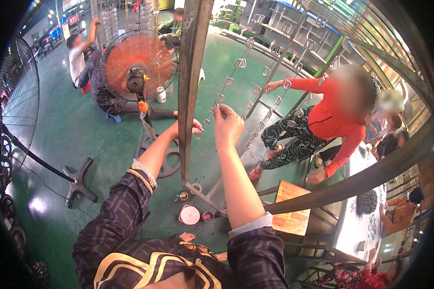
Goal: The person assembles small metal hooks and clips by hand, threading them onto a hanging rack and later sorting them on a table. The person handles the metal pieces one by one, attaching them to a vertical rack and then organizing them into piles on a white table.
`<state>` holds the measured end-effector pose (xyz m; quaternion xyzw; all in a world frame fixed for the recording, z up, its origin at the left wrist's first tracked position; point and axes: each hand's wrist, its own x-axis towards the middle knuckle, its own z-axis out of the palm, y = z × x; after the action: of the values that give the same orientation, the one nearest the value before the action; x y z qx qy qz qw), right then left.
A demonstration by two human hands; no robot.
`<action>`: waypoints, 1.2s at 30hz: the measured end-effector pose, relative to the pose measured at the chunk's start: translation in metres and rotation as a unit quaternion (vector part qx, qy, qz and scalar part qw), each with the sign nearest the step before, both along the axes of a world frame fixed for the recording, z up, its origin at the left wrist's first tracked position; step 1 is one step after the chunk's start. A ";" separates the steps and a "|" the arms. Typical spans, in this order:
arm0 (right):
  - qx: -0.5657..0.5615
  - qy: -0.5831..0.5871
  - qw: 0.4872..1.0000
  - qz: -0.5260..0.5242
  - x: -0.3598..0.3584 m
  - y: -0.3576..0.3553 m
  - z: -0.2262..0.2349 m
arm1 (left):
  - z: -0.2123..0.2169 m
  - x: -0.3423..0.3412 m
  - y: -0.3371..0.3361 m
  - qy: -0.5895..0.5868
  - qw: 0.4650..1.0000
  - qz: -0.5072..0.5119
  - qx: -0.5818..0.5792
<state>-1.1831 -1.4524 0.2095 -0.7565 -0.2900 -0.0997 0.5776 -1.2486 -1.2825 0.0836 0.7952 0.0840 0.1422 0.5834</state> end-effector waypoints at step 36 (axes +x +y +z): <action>0.141 0.023 0.989 0.035 0.011 0.000 0.051 | 0.190 -0.031 -0.131 -0.406 0.857 0.277 0.156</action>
<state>-1.1722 -1.4525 0.2602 -0.6586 -0.2860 -0.1018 0.6885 -1.2801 -1.4140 0.2738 0.6915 0.0333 0.6193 0.3703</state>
